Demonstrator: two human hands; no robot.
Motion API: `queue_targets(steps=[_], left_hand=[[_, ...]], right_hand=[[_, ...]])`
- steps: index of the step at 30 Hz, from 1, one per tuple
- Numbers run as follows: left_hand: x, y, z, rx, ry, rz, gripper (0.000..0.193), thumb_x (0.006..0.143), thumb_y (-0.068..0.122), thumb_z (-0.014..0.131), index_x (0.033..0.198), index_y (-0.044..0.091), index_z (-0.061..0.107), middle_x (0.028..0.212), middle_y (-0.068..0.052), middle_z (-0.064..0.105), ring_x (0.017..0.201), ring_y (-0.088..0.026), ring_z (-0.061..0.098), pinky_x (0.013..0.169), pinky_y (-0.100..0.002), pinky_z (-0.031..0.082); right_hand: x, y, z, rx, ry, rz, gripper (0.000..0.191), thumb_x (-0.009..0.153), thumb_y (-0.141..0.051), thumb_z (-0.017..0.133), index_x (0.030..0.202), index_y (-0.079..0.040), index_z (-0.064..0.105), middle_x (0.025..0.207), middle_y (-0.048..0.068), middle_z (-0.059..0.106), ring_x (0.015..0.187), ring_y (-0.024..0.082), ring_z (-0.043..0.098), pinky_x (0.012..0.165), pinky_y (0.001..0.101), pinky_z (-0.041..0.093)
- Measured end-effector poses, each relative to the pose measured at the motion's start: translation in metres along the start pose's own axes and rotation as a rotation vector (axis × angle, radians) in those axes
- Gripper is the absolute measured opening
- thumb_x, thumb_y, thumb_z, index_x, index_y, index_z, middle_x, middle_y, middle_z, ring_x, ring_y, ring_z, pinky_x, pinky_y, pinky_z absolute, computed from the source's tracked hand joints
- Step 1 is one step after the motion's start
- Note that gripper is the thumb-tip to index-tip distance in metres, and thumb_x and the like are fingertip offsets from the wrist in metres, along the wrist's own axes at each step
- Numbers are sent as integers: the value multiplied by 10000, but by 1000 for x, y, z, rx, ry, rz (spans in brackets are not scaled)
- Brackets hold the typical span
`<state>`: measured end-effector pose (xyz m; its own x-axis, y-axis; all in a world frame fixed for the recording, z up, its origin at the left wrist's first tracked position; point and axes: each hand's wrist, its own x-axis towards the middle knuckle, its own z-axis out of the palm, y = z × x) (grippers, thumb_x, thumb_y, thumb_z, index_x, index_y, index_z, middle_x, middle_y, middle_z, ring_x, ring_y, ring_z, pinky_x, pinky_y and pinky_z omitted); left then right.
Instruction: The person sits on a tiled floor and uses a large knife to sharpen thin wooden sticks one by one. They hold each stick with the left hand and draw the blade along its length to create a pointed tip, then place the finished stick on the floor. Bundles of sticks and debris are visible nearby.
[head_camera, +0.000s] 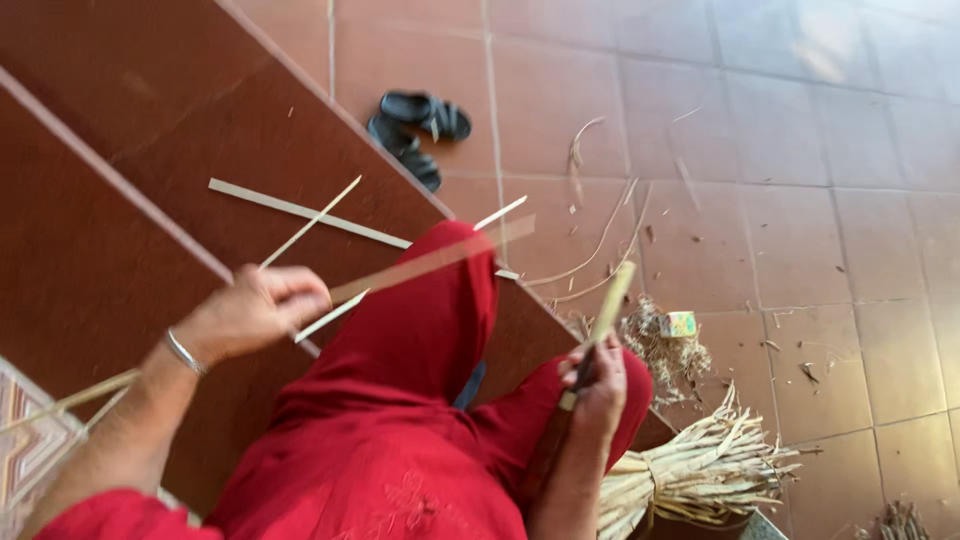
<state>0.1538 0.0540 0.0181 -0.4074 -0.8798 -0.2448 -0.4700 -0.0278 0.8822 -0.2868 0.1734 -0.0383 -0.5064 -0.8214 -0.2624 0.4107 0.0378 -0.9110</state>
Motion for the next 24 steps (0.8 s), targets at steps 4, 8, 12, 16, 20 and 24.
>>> queue_targets(steps=[4,8,12,16,20,24], left_hand=[[8,-45,-27,215,401,49,132,974,177,712,985,52,752,829,-63,736,713,-170,679,641,-327,533],[39,-83,-20,404,617,31,92,986,130,697,919,86,743,902,-116,712,816,-271,691,734,-405,552],[37,-103,-5,562,648,-76,121,951,135,710,832,116,721,925,-102,638,933,-321,645,826,-445,533],[10,-121,0,581,648,-182,103,919,164,750,818,140,741,971,-72,626,1030,-326,601,831,-473,477],[-11,-130,-6,555,576,-283,32,944,170,760,969,182,776,968,-61,637,1026,-284,588,858,-464,468],[-12,-125,-9,671,531,-267,195,867,135,773,1062,127,766,978,-77,668,967,-236,608,793,-430,481]], right_hand=[[-5,-3,-25,147,-61,10,368,1133,-204,434,1448,-39,527,758,45,624,503,124,534,481,271,468],[-4,3,-28,220,-74,40,354,1130,-188,443,1443,-41,521,787,64,634,514,143,523,480,275,435],[-3,2,-33,224,-85,39,343,1153,-182,438,1455,-42,515,814,74,635,541,153,531,504,278,435],[0,4,-37,164,-67,37,349,1151,-172,429,1461,-38,518,814,71,629,551,156,537,514,295,436],[6,3,-34,185,-92,72,344,1164,-182,426,1464,-38,513,834,82,635,567,162,542,534,297,434],[8,2,-29,170,-95,87,348,1156,-193,441,1461,-40,512,838,83,636,576,167,546,551,302,443]])
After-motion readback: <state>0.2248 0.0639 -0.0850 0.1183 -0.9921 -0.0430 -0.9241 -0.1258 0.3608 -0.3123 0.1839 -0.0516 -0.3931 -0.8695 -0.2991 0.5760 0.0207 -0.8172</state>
